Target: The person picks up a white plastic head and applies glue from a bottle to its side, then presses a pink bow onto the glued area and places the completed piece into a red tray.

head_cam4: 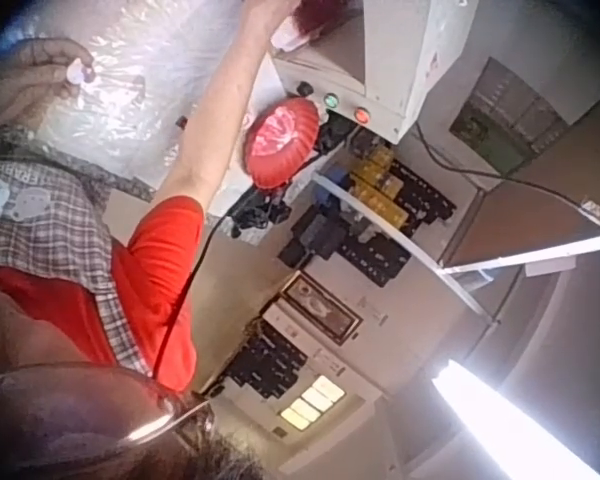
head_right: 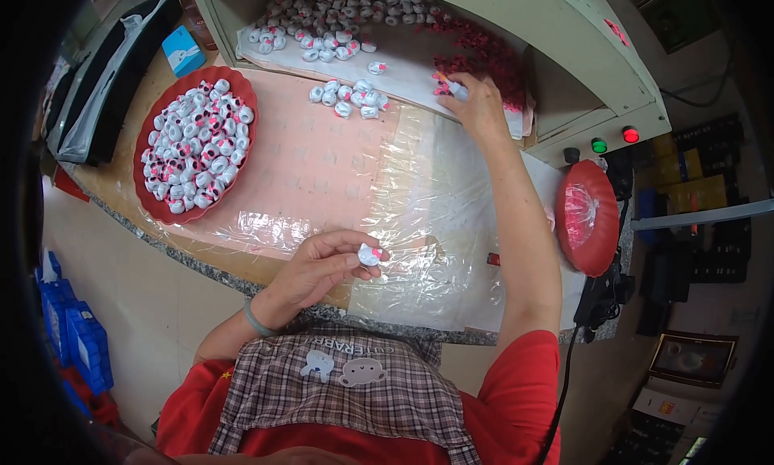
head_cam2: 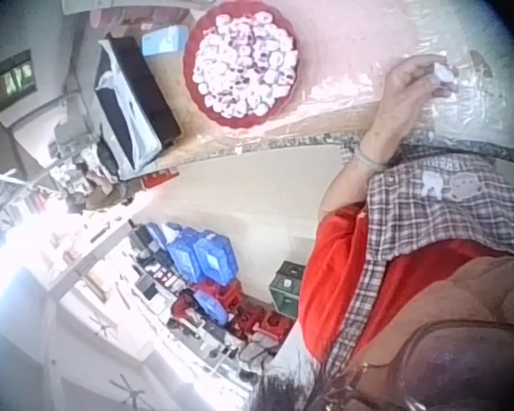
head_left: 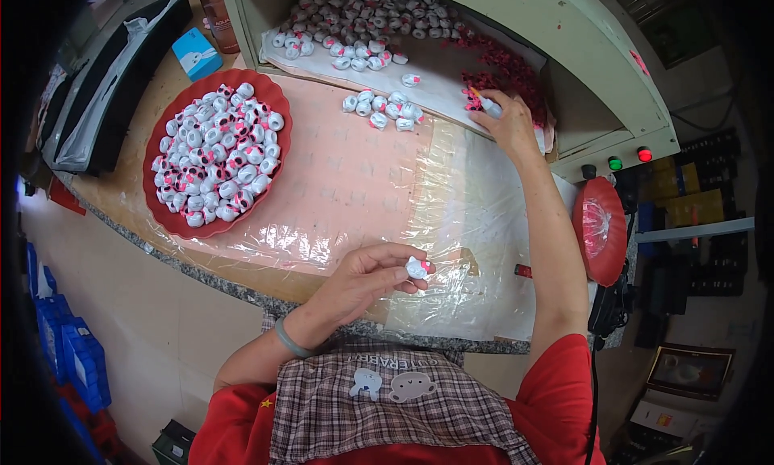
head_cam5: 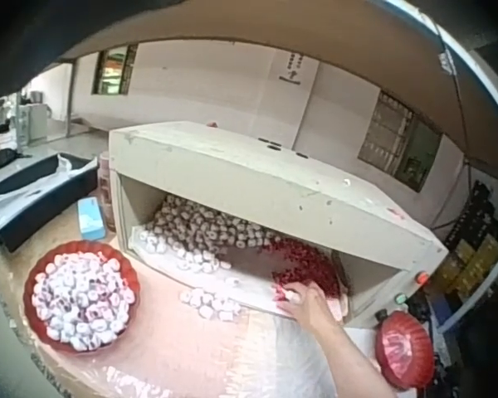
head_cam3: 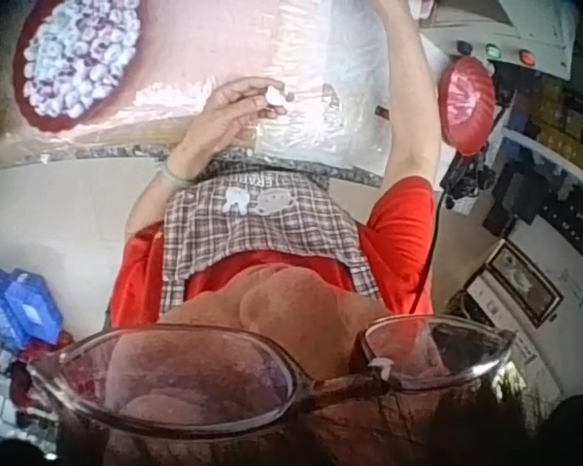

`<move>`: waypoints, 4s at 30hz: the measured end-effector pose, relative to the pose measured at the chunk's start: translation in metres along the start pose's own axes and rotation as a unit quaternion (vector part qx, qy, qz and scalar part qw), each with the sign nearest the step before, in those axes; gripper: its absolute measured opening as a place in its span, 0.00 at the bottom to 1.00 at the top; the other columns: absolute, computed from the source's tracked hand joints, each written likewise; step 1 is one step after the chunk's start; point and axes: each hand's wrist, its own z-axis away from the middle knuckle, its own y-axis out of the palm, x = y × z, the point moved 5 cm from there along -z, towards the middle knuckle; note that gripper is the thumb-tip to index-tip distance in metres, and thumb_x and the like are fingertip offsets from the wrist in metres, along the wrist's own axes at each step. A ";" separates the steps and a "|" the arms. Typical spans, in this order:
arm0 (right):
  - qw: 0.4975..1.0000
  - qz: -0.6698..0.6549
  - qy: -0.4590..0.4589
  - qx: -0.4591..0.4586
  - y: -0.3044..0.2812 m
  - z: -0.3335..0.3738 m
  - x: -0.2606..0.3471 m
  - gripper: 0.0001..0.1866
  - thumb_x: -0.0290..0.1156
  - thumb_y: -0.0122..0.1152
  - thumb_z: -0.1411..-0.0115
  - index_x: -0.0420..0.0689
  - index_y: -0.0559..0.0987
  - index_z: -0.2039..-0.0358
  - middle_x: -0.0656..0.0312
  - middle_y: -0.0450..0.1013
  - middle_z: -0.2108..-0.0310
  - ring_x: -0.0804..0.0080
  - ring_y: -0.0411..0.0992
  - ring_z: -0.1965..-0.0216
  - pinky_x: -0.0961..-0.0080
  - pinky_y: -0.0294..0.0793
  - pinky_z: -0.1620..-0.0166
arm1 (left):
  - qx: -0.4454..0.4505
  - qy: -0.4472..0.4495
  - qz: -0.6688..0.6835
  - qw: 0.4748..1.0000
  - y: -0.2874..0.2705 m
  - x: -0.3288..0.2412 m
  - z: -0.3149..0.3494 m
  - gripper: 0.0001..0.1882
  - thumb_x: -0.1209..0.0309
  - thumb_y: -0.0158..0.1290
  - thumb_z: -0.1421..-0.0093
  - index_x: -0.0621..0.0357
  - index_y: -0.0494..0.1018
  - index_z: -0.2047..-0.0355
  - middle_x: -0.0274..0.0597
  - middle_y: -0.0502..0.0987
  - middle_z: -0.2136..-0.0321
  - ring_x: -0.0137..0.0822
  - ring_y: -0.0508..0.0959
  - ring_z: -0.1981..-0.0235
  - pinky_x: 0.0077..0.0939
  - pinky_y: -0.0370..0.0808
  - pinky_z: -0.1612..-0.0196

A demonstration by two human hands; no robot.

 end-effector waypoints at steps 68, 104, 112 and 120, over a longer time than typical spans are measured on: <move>0.771 -0.550 0.242 0.209 -0.022 0.209 0.041 0.05 0.26 0.59 0.41 0.38 0.76 0.66 0.63 0.74 0.77 0.84 0.68 0.81 0.87 0.66 0.78 | -0.033 0.000 -0.037 0.999 0.004 0.003 -0.004 0.16 0.74 0.47 0.36 0.67 0.68 0.48 0.49 0.75 0.55 0.36 0.78 0.58 0.26 0.76 0.54; 0.724 -0.637 0.206 0.165 -0.027 0.229 0.079 0.10 0.16 0.64 0.48 0.37 0.71 0.69 0.55 0.75 0.72 0.68 0.78 0.70 0.76 0.80 0.66 | -0.080 0.037 -0.168 0.982 0.018 -0.002 0.005 0.16 0.80 0.51 0.40 0.66 0.70 0.50 0.43 0.77 0.60 0.31 0.78 0.58 0.24 0.75 0.51; 0.740 -0.607 0.223 0.184 -0.019 0.234 0.082 0.10 0.17 0.64 0.48 0.37 0.70 0.70 0.56 0.75 0.73 0.70 0.78 0.72 0.78 0.80 0.67 | -0.074 0.042 -0.220 0.972 0.017 0.004 0.009 0.15 0.80 0.52 0.40 0.67 0.71 0.52 0.43 0.77 0.59 0.30 0.78 0.58 0.22 0.76 0.52; 0.741 -0.602 0.241 0.175 -0.016 0.238 0.080 0.10 0.17 0.64 0.47 0.38 0.70 0.71 0.55 0.75 0.72 0.71 0.78 0.71 0.79 0.80 0.68 | -0.071 0.050 -0.257 0.963 0.018 0.005 0.008 0.14 0.80 0.52 0.40 0.68 0.72 0.53 0.42 0.77 0.59 0.30 0.78 0.59 0.21 0.76 0.54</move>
